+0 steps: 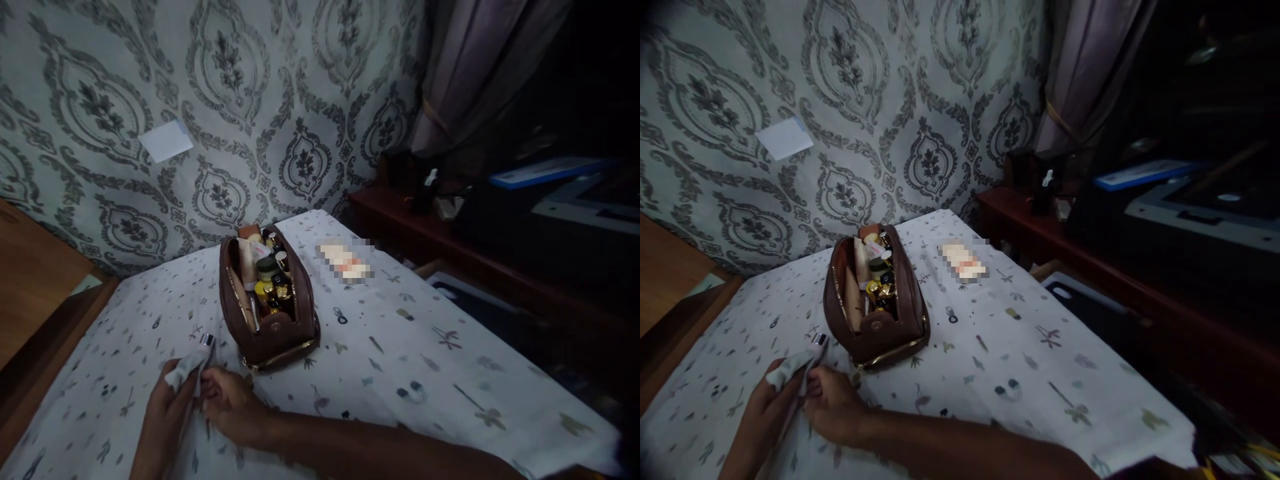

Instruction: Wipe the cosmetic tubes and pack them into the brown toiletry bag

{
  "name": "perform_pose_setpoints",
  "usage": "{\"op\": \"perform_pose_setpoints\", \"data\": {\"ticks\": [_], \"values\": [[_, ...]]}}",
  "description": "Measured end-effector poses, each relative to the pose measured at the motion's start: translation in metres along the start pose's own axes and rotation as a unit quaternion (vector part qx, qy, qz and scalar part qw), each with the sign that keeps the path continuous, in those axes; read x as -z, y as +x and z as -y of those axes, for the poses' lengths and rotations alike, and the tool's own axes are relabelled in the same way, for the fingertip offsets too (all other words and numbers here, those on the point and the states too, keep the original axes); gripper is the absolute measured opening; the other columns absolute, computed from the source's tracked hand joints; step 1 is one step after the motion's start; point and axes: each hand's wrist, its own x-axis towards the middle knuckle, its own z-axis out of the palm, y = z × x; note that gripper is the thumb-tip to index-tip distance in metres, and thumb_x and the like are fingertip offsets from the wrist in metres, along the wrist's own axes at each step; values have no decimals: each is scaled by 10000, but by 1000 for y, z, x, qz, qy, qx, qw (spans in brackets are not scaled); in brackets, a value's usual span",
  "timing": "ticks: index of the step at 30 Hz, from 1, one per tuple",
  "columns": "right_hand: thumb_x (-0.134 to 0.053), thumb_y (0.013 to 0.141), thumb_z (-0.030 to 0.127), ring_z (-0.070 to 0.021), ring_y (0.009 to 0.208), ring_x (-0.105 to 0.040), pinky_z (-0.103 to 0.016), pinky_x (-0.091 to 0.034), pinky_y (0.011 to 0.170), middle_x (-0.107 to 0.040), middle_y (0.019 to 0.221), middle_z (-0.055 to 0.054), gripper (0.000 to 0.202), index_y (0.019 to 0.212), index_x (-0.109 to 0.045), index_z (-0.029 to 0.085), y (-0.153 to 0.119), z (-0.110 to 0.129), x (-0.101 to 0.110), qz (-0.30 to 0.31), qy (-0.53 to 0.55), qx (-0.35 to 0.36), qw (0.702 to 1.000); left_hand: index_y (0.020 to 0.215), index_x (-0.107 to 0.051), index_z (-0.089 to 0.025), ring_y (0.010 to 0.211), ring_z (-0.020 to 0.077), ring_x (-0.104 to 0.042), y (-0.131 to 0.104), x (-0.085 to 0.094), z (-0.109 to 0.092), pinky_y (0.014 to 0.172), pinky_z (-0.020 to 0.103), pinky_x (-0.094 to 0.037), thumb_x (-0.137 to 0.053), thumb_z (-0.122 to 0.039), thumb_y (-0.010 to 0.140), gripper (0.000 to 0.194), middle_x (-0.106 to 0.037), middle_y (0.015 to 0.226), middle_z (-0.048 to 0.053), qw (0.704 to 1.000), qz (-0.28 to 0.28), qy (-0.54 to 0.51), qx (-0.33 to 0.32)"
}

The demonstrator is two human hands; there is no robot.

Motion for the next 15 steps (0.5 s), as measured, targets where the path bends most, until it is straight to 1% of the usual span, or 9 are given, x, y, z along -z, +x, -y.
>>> {"op": "perform_pose_setpoints", "data": {"ticks": [1, 3, 5, 7, 9, 11, 13, 15], "values": [[-528, 662, 58, -163, 864, -625, -273, -495, 763, -640, 916, -22, 394, 1030, -610, 173, 0, 0, -1, -4, 12, 6, 1000, 725, -670, -184, 722, 229, -618, -2, 1, -5, 686, 307, -515, -742, -565, 601, 407, -657, 720, 32, 1000, -2, -20, 15], [-555, 657, 53, -136, 807, -597, -260, -472, 754, -598, 856, 11, 383, 1016, -581, 184, -1, 0, -3, -8, 28, 18, 999, 671, -676, -189, 673, 240, -626, -10, 4, -9, 646, 317, -525, -779, -534, 576, 372, -633, 625, 27, 996, -16, -53, 73], [-602, 672, 86, -111, 732, -571, -247, -452, 716, -552, 809, 45, 391, 1037, -528, 205, -3, 2, -4, -8, 61, 17, 998, 613, -676, -207, 545, 245, -601, -20, 8, -5, 535, 332, -511, -786, -514, 573, 329, -536, 467, 3, 986, -38, -74, 147], [-657, 704, 171, -95, 643, -550, -238, -444, 650, -516, 790, 67, 437, 1092, -464, 231, -6, 5, -5, 0, 118, -3, 993, 600, -691, -234, 456, 258, -570, -30, 12, 5, 455, 352, -483, -782, -494, 576, 276, -450, 378, -10, 974, -54, -94, 197], [-682, 743, 291, -89, 558, -521, -234, -436, 580, -498, 761, 74, 475, 1140, -427, 244, -7, 8, -6, 9, 167, -36, 985, 640, -721, -256, 461, 287, -588, -39, 17, 16, 453, 378, -488, -774, -471, 585, 228, -459, 372, 0, 969, -54, -119, 212], [-652, 789, 397, -96, 546, -504, -240, -432, 562, -512, 737, 58, 413, 1120, -476, 224, -8, 11, -7, 27, 168, -58, 984, 697, -745, -266, 478, 299, -602, -47, 21, 23, 461, 385, -493, -774, -450, 586, 217, -473, 377, 5, 967, -53, -133, 213], [-607, 826, 437, -110, 615, -509, -248, -439, 613, -535, 741, 32, 307, 1014, -567, 197, -10, 12, -9, 37, 125, -49, 990, 755, -759, -269, 454, 276, -578, -54, 26, 25, 442, 361, -480, -802, -418, 550, 257, -455, 366, -8, 967, -53, -133, 210], [-598, 838, 424, -123, 707, -515, -251, -443, 683, -558, 779, 19, 260, 947, -616, 188, -13, 13, -11, 44, 85, -18, 995, 780, -757, -264, 425, 240, -538, -59, 29, 20, 410, 324, -453, -833, -400, 513, 309, -440, 363, -22, 972, -66, -126, 189]]}}
